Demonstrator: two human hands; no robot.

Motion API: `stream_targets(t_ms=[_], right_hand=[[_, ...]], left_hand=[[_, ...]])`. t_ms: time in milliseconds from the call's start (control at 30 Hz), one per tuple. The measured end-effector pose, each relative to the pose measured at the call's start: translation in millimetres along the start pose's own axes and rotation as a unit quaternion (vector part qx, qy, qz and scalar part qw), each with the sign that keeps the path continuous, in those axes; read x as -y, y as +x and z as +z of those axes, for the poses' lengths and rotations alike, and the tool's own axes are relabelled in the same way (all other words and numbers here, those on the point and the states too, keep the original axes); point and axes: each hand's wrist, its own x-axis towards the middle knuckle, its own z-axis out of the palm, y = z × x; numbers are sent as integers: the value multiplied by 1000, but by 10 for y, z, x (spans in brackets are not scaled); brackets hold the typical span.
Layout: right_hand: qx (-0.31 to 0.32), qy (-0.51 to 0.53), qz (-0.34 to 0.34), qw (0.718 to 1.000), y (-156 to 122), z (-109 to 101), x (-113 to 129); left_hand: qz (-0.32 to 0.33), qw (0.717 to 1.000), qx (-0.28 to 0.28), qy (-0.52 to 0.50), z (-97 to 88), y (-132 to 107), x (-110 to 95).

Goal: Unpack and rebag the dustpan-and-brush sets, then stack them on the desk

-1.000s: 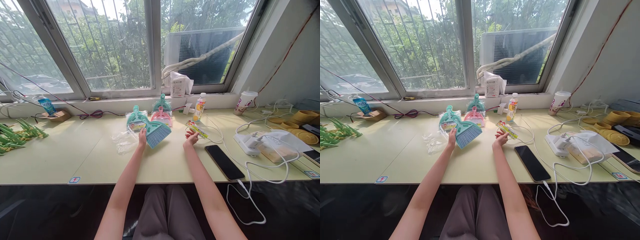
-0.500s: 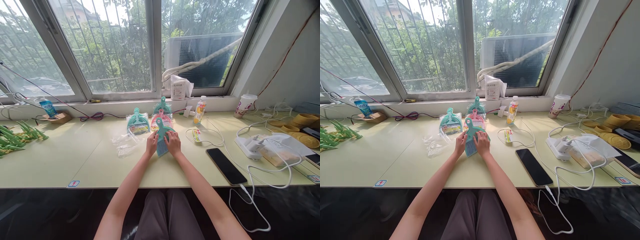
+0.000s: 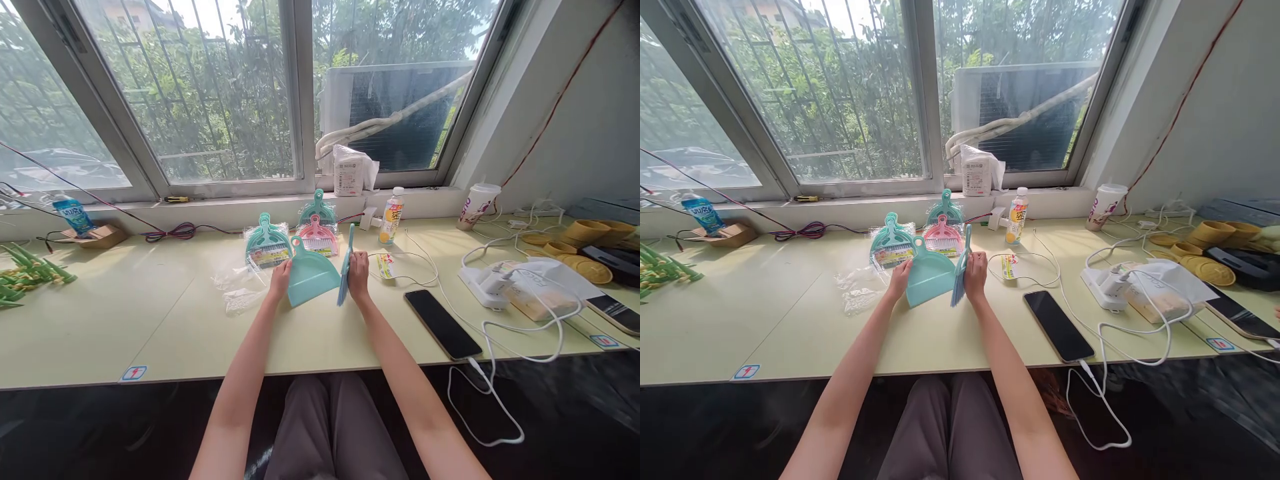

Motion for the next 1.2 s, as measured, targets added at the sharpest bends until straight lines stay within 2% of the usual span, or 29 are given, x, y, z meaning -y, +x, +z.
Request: stream_targets(t_ms=[133, 233, 333, 500, 633, 833, 1033, 1200], right_hand=[[-1, -184, 10, 983, 87, -77, -176], [2, -268, 28, 963, 73, -94, -245], [18, -331, 50, 942, 51, -108, -283], [85, -413, 77, 903, 43, -127, -322], [124, -427, 77, 892, 24, -110, -304], [141, -431, 59, 889, -15, -73, -236], [219, -349, 98, 906, 0, -136, -163], [273, -314, 79, 906, 11, -186, -157]], left_hand=[[-36, 994, 16, 103, -145, 66, 187], [-39, 988, 12, 152, -195, 63, 265], [-38, 982, 23, 186, -232, 41, 285], [-66, 951, 85, 291, -282, 14, 228], [-71, 945, 97, 306, -288, 11, 193], [-77, 950, 81, 293, -318, 11, 167], [-86, 941, 72, 319, -369, 0, 106], [-98, 935, 60, 335, -388, 7, 115]])
